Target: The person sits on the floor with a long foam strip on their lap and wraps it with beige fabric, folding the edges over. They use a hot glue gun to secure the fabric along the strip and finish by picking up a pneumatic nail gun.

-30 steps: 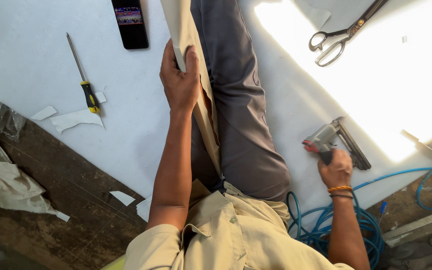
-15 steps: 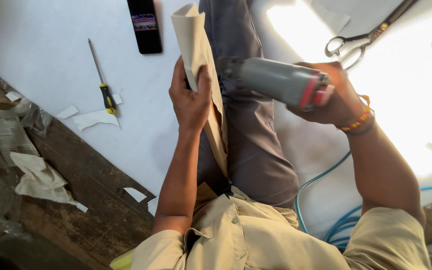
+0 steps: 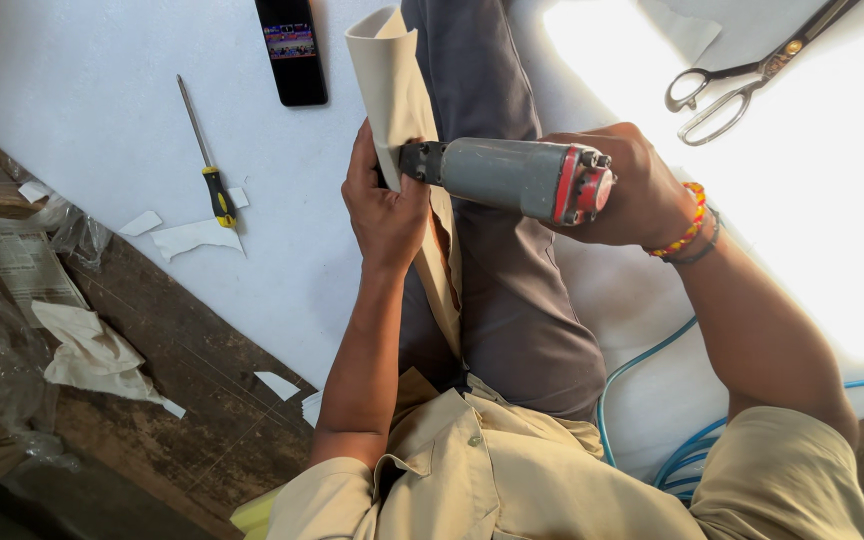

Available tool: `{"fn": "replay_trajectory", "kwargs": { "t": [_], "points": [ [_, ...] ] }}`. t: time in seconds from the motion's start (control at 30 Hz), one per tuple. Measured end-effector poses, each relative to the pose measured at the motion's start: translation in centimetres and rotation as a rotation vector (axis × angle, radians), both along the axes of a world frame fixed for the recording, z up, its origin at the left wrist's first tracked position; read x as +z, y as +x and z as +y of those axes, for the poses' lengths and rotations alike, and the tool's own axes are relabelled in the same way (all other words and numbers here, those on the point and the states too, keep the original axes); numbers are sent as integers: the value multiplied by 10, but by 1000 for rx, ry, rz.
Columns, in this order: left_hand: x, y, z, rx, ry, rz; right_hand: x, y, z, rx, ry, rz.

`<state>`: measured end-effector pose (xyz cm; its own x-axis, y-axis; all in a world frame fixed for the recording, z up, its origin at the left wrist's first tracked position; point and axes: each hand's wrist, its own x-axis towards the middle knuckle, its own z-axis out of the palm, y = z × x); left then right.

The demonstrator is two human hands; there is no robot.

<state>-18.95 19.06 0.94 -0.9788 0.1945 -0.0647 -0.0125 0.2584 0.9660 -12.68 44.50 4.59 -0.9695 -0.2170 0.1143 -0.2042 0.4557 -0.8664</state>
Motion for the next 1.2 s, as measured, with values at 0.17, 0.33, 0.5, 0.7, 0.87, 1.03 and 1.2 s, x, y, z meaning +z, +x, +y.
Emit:
{"fn": "replay_trajectory", "kwargs": {
  "t": [0.17, 0.33, 0.5, 0.7, 0.87, 1.03, 1.2],
  "points": [
    [1, 1, 4, 34, 2, -2, 0, -1, -1, 0, -34, 55],
    [-1, -1, 6, 57, 12, 15, -8, -1, 0, -16, -64, 20],
    [3, -5, 9, 72, 22, 29, -13, -9, -3, -2, -45, 40],
    [15, -10, 18, 65, -114, -43, -2, 39, 14, -325, -305, -246],
    [-6, -22, 28, -62, -147, -79, -24, 147, 15, -659, 205, -330],
    [-26, -23, 5, -328, 476, -215, -63, 208, -27, -750, 652, -191],
    [-24, 33, -23, -400, 377, -142, -73, 213, -59, -849, 763, -233]
  ]
}}
